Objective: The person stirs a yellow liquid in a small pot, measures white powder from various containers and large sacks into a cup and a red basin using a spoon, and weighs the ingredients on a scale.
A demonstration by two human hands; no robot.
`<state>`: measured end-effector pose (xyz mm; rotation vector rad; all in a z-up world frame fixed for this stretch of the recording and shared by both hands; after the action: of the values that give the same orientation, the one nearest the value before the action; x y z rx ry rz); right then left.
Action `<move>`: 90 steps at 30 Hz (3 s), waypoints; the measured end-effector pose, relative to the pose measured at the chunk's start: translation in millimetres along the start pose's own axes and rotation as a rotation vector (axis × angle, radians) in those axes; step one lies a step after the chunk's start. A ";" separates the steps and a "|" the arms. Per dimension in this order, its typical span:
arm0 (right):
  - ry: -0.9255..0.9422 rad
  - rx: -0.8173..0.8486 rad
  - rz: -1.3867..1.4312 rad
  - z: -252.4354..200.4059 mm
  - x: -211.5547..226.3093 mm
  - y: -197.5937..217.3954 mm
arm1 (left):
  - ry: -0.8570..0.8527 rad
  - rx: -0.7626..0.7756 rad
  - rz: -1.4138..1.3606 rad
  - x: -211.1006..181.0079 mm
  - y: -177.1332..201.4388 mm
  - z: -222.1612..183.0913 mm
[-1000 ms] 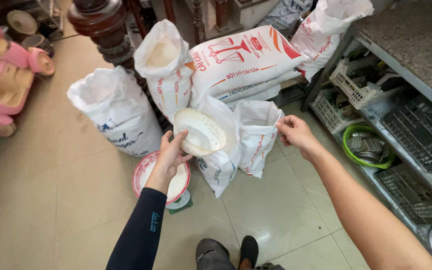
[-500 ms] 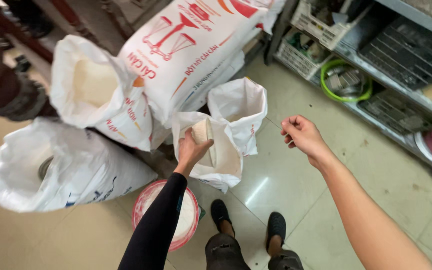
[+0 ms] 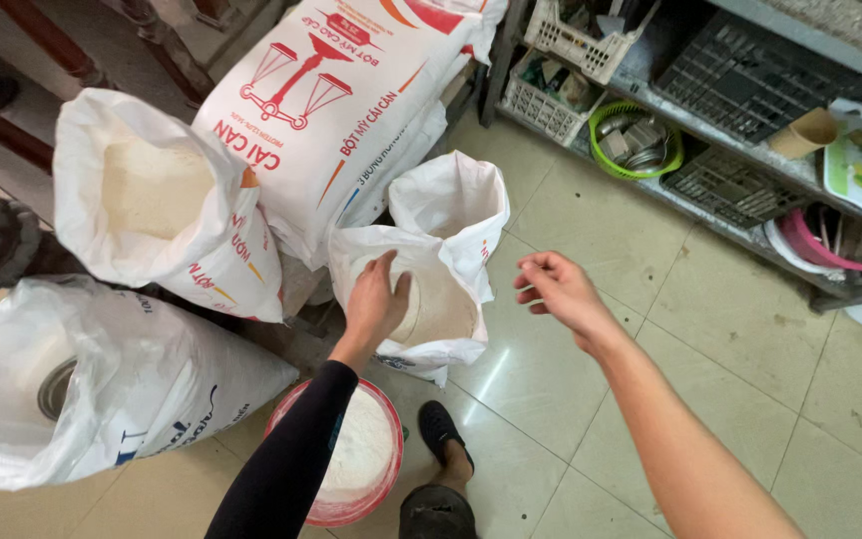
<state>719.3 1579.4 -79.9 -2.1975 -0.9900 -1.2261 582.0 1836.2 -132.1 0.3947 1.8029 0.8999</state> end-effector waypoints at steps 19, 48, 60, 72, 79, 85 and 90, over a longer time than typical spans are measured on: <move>0.177 0.263 0.303 -148.1 15.5 -233.8 | -0.223 -0.218 0.233 40.8 133.0 -355.6; 0.036 0.044 -0.719 162.0 -10.3 -682.1 | 0.559 -0.034 0.119 550.0 300.7 -181.4; -0.016 0.047 -1.010 204.6 -31.0 -681.6 | 0.869 0.354 0.052 658.9 277.8 -142.0; -0.026 0.065 -0.914 193.7 -17.5 -682.7 | 0.279 0.205 0.330 613.9 241.4 -134.4; -0.080 0.103 -0.863 195.4 -20.6 -679.3 | 0.427 0.176 0.090 649.1 236.3 -135.4; 0.023 0.023 -0.768 191.8 0.7 -675.3 | 0.696 0.066 -0.344 591.4 344.2 -182.2; 0.097 0.018 -0.656 185.2 13.2 -666.1 | 0.760 -0.020 -0.641 604.0 392.9 -219.9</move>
<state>319.7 2139.9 -145.2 -1.8233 -1.7485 -1.5585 80.8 2394.7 -199.0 -0.6058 2.3803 0.6318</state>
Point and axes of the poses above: each hand's wrist, its own z-axis towards the middle knuckle, its own y-axis out of the back of the hand, x = y × z, the point moved 3 cm from there along z, towards the middle knuckle, and after that the axes turned 13 degrees about x, right-handed, at the moved point
